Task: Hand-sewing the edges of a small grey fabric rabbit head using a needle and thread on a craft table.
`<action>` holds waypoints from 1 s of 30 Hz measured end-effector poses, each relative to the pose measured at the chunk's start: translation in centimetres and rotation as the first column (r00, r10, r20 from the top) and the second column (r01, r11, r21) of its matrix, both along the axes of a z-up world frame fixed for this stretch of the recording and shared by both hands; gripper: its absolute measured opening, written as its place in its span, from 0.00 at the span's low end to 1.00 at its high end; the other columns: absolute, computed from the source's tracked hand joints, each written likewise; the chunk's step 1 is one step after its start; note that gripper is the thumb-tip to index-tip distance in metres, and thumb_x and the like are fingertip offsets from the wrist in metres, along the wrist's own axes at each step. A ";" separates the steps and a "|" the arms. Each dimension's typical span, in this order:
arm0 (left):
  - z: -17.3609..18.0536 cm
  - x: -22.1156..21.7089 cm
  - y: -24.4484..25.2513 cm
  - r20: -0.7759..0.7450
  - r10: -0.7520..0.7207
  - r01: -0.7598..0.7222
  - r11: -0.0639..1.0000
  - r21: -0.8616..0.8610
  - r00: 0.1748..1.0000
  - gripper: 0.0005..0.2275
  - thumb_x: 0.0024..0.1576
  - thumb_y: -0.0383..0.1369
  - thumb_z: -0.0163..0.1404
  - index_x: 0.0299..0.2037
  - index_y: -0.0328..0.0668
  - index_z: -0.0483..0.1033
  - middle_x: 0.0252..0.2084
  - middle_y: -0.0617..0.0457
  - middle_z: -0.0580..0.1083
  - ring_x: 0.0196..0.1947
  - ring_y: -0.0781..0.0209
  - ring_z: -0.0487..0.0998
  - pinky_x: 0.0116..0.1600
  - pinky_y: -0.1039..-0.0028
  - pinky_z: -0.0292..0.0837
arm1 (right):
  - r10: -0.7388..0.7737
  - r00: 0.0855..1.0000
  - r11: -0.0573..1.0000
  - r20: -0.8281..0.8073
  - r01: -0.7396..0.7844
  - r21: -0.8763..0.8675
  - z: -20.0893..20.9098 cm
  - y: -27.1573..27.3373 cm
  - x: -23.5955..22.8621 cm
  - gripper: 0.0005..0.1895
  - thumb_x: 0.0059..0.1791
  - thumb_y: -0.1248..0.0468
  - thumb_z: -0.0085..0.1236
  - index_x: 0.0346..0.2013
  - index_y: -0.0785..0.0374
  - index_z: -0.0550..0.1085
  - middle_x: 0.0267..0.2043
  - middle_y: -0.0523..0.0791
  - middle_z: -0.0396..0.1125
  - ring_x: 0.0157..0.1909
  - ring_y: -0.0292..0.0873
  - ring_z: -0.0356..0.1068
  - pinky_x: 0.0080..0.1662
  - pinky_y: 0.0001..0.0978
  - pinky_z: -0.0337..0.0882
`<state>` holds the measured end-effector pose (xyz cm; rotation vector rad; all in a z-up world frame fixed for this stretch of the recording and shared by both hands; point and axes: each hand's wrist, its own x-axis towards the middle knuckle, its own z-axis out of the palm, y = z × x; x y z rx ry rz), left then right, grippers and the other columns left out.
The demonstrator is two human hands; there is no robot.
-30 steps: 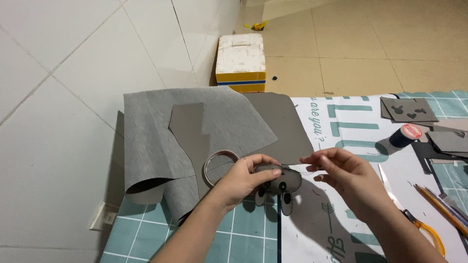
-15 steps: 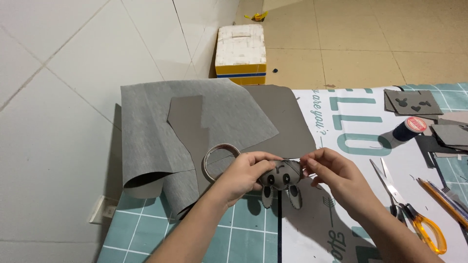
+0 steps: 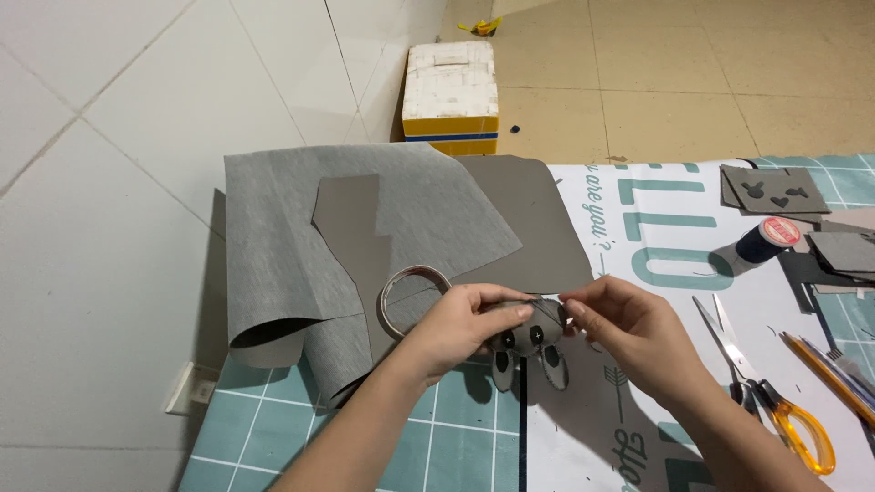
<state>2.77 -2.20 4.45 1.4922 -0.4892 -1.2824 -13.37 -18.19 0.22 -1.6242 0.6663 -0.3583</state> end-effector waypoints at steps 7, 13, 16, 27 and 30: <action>0.5 -0.2 0.1 0.144 -0.040 0.026 0.994 0.102 0.989 0.11 0.54 0.32 0.60 0.46 0.44 0.84 0.37 0.53 0.81 0.34 0.67 0.80 0.40 0.80 0.75 | -0.202 0.931 0.979 0.306 0.188 0.075 0.6 -0.5 -0.3 0.08 0.53 0.68 0.54 0.45 0.69 0.75 0.38 0.59 0.77 0.41 0.52 0.79 0.49 0.42 0.81; -0.1 -0.4 0.0 0.206 -0.141 0.138 0.990 0.030 0.968 0.07 0.55 0.33 0.60 0.42 0.46 0.84 0.36 0.56 0.81 0.36 0.69 0.79 0.43 0.81 0.73 | -0.256 0.844 0.966 0.472 0.207 0.154 0.8 0.0 -1.0 0.07 0.57 0.68 0.52 0.48 0.68 0.72 0.32 0.51 0.66 0.36 0.45 0.69 0.46 0.37 0.77; 0.6 -0.6 0.0 0.178 -0.160 0.151 0.987 0.063 0.971 0.09 0.54 0.35 0.59 0.44 0.48 0.83 0.39 0.55 0.80 0.38 0.66 0.79 0.43 0.79 0.74 | -0.258 0.877 0.955 0.405 0.167 0.247 1.2 -0.3 -1.0 0.12 0.56 0.63 0.53 0.51 0.67 0.73 0.25 0.46 0.58 0.31 0.42 0.62 0.41 0.31 0.70; -0.3 -0.4 -0.1 0.104 -0.122 0.115 0.991 0.076 0.987 0.11 0.58 0.37 0.57 0.46 0.40 0.84 0.28 0.56 0.76 0.22 0.72 0.66 0.30 0.81 0.61 | -0.192 0.952 0.980 0.238 0.172 0.101 3.2 0.5 -0.7 0.21 0.52 0.69 0.52 0.59 0.72 0.73 0.40 0.57 0.74 0.37 0.48 0.73 0.49 0.37 0.76; -0.3 -0.4 -0.2 0.143 -0.101 0.089 0.992 0.086 0.984 0.14 0.55 0.40 0.58 0.47 0.41 0.86 0.27 0.56 0.77 0.22 0.72 0.66 0.31 0.82 0.61 | -0.128 0.943 0.992 0.308 0.120 0.044 1.1 -0.4 -0.8 0.07 0.54 0.68 0.53 0.43 0.70 0.75 0.37 0.55 0.75 0.42 0.51 0.79 0.45 0.38 0.79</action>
